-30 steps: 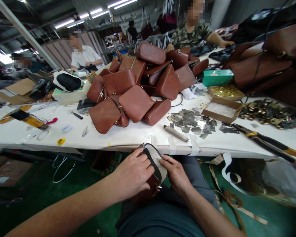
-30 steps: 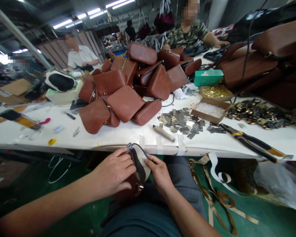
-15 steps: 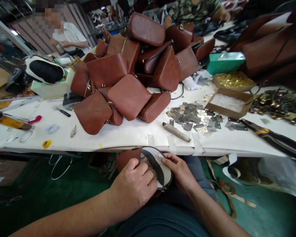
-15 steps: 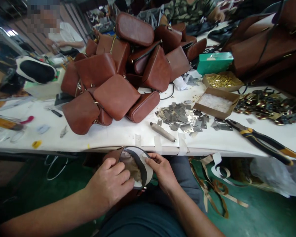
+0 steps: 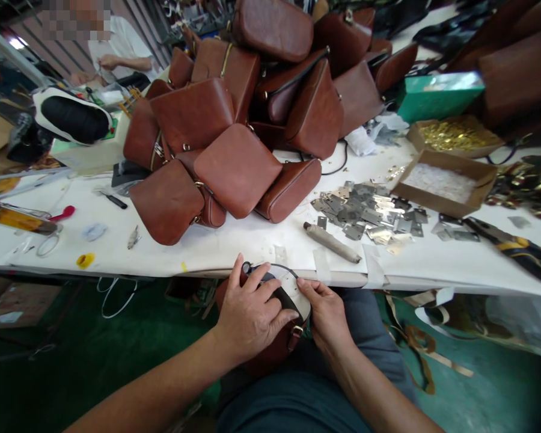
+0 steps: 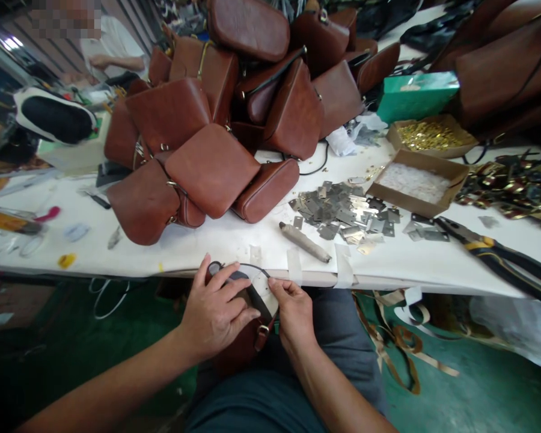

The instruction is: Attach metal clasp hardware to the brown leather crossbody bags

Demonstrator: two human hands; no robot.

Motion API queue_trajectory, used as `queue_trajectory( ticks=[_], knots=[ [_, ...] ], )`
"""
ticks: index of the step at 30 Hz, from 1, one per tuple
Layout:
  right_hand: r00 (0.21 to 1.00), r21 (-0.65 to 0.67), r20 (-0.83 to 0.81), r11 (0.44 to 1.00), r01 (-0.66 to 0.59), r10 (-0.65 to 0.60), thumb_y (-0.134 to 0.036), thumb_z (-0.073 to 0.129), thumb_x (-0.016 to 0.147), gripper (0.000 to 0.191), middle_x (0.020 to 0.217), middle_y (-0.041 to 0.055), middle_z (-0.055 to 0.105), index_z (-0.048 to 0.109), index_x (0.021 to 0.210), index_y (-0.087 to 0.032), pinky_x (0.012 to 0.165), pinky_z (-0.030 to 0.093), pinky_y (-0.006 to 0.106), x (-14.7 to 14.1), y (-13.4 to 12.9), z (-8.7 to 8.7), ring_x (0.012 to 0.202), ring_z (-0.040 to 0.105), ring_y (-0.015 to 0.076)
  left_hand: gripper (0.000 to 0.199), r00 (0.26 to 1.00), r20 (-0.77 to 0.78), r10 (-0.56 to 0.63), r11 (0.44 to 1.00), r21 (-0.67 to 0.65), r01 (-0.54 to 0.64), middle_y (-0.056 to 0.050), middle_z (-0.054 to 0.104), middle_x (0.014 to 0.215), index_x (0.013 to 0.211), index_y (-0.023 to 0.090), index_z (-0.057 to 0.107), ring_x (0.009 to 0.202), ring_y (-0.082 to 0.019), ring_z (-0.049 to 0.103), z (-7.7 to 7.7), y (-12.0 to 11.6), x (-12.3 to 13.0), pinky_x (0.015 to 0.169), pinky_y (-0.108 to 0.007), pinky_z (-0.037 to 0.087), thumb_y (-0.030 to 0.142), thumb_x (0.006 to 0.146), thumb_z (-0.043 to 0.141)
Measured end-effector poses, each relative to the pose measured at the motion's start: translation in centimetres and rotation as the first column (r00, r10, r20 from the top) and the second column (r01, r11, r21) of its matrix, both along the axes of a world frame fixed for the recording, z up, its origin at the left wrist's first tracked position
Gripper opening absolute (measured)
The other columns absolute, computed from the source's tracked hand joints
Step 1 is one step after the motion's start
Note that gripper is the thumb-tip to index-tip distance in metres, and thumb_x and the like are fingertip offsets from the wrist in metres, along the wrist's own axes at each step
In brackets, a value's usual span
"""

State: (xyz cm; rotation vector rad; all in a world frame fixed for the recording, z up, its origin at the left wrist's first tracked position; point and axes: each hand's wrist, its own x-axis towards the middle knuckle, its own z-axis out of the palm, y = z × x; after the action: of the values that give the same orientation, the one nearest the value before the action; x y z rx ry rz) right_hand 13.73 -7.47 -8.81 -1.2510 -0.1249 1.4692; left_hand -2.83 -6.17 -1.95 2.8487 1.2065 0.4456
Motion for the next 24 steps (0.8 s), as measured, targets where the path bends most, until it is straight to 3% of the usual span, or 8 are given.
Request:
queue_trajectory(
  ticks=[2,4,6,11,17,21,23,24],
  knots=[
    [1.0,-0.003,0.021,1.0,0.012,-0.012,-0.041,0.098,0.058,0.036,0.069,0.0009,0.073,0.076,0.073,-0.017,0.052,0.046,0.025,-0.2,0.2,-0.2,0.056,0.058,0.0125,0.029,0.993,0.025,0.116,0.993,-0.016,-0.116,-0.003,0.073,0.133,0.082,0.023,0.072,0.142,-0.033,0.052,-0.9,-0.3,0.0,0.127,-0.072,0.008,0.044,0.1,0.062],
    [1.0,-0.001,0.019,1.0,0.015,-0.015,-0.042,0.098,0.058,0.036,0.07,0.0017,0.075,0.076,0.073,-0.017,0.055,0.049,0.026,-0.3,0.3,-0.4,0.058,0.061,0.0136,0.026,0.988,0.019,0.154,0.988,-0.038,-0.153,-0.006,0.067,0.144,0.098,0.023,0.074,0.147,-0.034,0.048,-1.9,-0.2,-0.1,0.127,-0.071,0.009,0.046,0.1,0.06],
    [1.0,-0.007,-0.006,1.0,0.017,-0.017,-0.042,0.099,0.057,0.037,0.071,0.0023,0.075,0.076,0.073,-0.017,0.058,0.052,0.027,-0.3,0.4,-0.4,0.06,0.063,0.0148,0.031,0.994,-0.002,0.111,0.991,-0.07,-0.11,-0.01,0.062,0.15,0.114,0.021,0.071,0.151,-0.033,0.043,-2.6,0.3,-0.4,0.128,-0.068,0.012,0.046,0.101,0.059],
    [0.998,-0.051,-0.042,0.998,0.047,-0.05,-0.039,0.101,0.052,0.04,0.067,0.0011,0.074,0.074,0.071,-0.017,0.057,0.053,0.026,-0.5,0.5,0.1,0.058,0.064,0.0141,0.045,0.996,0.0,-0.093,0.988,-0.126,0.092,-0.016,0.058,0.153,0.132,0.015,0.063,0.15,-0.028,0.046,-3.4,2.1,-2.1,0.131,-0.059,0.016,0.046,0.1,0.057],
    [0.998,-0.097,-0.064,0.995,0.004,-0.01,-0.037,0.101,0.053,0.039,0.068,0.0026,0.076,0.072,0.071,-0.017,0.058,0.055,0.027,-0.3,0.9,0.0,0.058,0.066,0.0157,0.047,0.984,0.001,-0.178,0.974,-0.141,0.176,-0.014,0.06,0.152,0.138,0.02,0.063,0.149,-0.028,0.046,-3.5,3.4,-2.9,0.13,-0.058,0.014,0.047,0.101,0.055],
    [0.97,-0.068,0.118,0.977,-0.204,0.211,-0.051,0.091,0.069,0.039,0.083,0.0087,0.081,0.079,0.085,-0.016,0.067,0.058,0.035,1.3,0.2,0.1,0.07,0.072,0.0235,0.045,0.988,0.017,-0.155,0.977,-0.144,0.155,-0.013,0.059,0.152,0.138,0.021,0.064,0.148,-0.028,0.047,-3.4,3.7,-2.9,0.129,-0.058,0.016,0.046,0.102,0.055],
    [0.87,-0.087,0.359,0.94,-0.33,0.339,-0.057,0.084,0.075,0.043,0.085,0.0086,0.081,0.081,0.092,-0.018,0.069,0.057,0.037,2.8,-0.4,1.0,0.074,0.073,0.0267,0.044,0.988,0.028,-0.15,0.977,-0.147,0.152,-0.012,0.06,0.152,0.137,0.022,0.064,0.148,-0.027,0.048,-3.3,3.8,-3.0,0.129,-0.058,0.016,0.046,0.102,0.055],
    [0.777,-0.115,0.516,0.928,-0.355,0.361,-0.058,0.081,0.077,0.042,0.084,0.0078,0.081,0.081,0.093,-0.019,0.069,0.057,0.038,3.5,-0.6,1.8,0.075,0.073,0.0275,0.044,0.988,0.035,-0.152,0.977,-0.147,0.155,-0.012,0.06,0.152,0.137,0.022,0.064,0.148,-0.027,0.048,-3.4,3.8,-3.1,0.129,-0.057,0.017,0.047,0.102,0.055]
  ],
)
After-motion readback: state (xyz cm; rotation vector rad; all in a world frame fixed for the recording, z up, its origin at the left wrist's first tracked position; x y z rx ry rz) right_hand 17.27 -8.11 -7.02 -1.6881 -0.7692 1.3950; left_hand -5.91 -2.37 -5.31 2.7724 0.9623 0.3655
